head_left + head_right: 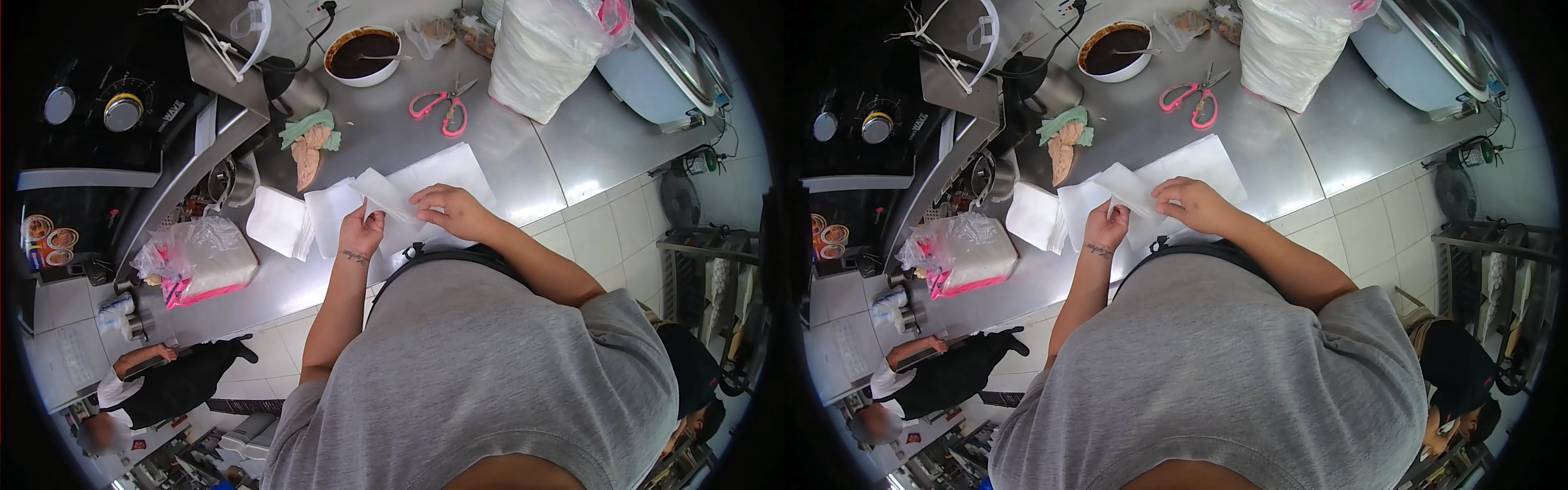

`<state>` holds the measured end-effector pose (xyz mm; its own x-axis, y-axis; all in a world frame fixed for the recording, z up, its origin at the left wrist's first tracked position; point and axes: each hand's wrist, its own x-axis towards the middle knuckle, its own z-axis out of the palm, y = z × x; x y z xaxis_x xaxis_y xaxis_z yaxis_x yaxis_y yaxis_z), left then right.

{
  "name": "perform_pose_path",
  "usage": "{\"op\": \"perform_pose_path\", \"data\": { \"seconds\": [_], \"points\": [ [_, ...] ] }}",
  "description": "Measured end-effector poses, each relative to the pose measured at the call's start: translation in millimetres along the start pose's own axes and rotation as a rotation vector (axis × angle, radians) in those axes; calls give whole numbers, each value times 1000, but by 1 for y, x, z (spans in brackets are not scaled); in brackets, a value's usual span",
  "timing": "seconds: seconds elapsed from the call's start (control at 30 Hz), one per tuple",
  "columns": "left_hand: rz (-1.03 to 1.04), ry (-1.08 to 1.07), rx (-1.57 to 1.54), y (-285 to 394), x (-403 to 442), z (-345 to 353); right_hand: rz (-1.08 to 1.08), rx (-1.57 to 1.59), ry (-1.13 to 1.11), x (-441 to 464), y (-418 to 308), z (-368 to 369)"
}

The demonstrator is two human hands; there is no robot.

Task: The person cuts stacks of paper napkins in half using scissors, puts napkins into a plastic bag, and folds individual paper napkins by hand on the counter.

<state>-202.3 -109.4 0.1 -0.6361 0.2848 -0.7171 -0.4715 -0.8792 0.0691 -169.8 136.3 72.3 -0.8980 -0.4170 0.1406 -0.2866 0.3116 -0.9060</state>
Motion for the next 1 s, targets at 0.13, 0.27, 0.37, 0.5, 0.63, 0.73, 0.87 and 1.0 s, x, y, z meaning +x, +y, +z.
{"op": "perform_pose_path", "data": {
  "seconds": [0.13, 0.27, 0.37, 0.5, 0.63, 0.73, 0.87, 1.0],
  "points": [
    [12, -128, 189, -20, -41, 32, 195, 176, -35, 1, 3, 6],
    [-77, -361, 333, -46, -73, 54, 359, 372, -32, -1, 20, 17],
    [71, -345, 741, -55, -73, 45, 389, 559, 49, -1, 20, 21],
    [326, -109, 882, -47, -49, 20, 403, 810, 391, -7, 13, 1],
    [318, 113, 970, -35, -48, 3, 659, 631, 605, -36, 37, -31],
    [277, 130, 1049, -32, -36, -24, 828, 534, 602, -62, 65, -35],
    [281, 92, 1207, -26, -15, -50, 854, 427, 630, -64, 61, -32],
    [422, 151, 1209, -34, -25, -30, 639, 111, 676, -64, 74, -24]
  ]
}}
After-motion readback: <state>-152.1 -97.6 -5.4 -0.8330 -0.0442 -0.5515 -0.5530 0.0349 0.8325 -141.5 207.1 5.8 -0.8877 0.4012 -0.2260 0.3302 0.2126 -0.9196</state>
